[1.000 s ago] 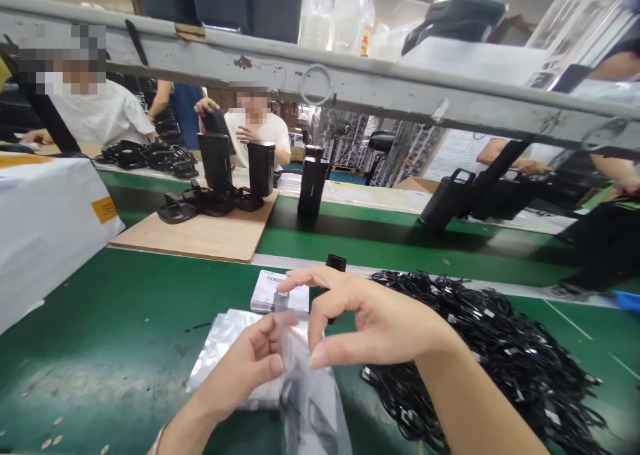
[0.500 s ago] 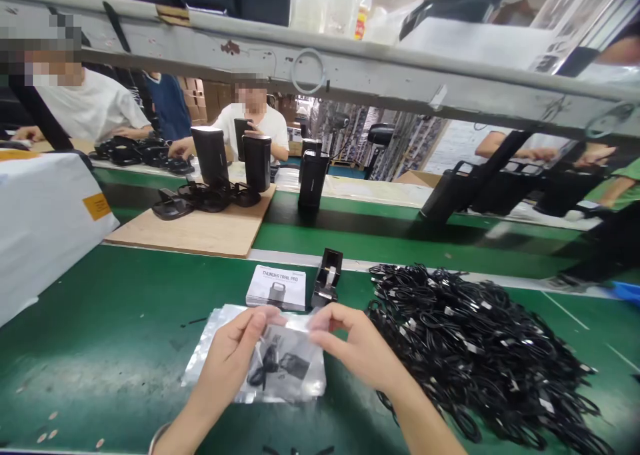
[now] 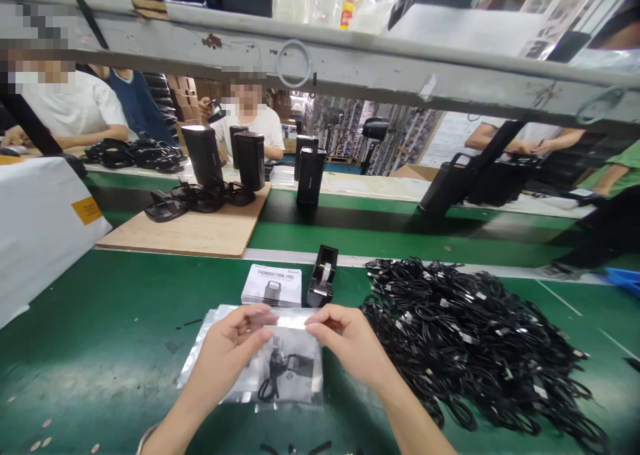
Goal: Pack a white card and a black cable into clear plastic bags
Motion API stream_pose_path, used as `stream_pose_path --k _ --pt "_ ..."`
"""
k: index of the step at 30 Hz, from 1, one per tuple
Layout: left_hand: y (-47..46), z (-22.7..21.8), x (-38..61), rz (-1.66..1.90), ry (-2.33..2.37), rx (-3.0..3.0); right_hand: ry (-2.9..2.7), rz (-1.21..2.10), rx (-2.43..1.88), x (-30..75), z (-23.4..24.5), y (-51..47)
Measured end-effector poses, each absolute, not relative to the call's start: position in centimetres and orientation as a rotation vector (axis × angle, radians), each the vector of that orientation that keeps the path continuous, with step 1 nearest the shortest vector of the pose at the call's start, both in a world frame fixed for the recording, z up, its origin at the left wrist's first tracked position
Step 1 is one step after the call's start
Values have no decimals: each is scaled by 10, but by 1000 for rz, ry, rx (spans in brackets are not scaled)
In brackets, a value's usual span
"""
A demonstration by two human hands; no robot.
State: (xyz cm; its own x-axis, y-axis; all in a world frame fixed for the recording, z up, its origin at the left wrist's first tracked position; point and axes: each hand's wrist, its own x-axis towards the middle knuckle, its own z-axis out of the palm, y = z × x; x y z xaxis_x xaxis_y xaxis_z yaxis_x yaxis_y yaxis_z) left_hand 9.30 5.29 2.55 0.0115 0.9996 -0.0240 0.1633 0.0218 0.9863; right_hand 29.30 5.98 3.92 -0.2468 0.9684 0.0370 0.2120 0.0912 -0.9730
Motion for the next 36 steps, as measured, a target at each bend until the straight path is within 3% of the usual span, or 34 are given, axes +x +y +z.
stream_pose_path --k 5,11,16,21,27,36 --pt "52 27 91 1035 1362 1374 -1663 1075 -1164 296 39 59" --pt "46 30 97 1220 1150 1031 -1741 918 -1010 300 33 60" --pt "48 21 111 1020 1284 1101 -1840 803 -953 300 26 56" --pt "49 12 111 1072 1316 1116 -1542 670 -1343 303 20 69" --pt "49 12 104 1142 1354 1098 -1282 1105 -1526 307 6 103" --pt "51 9 96 1119 1380 1148 -1011 1310 -1489 322 18 108"
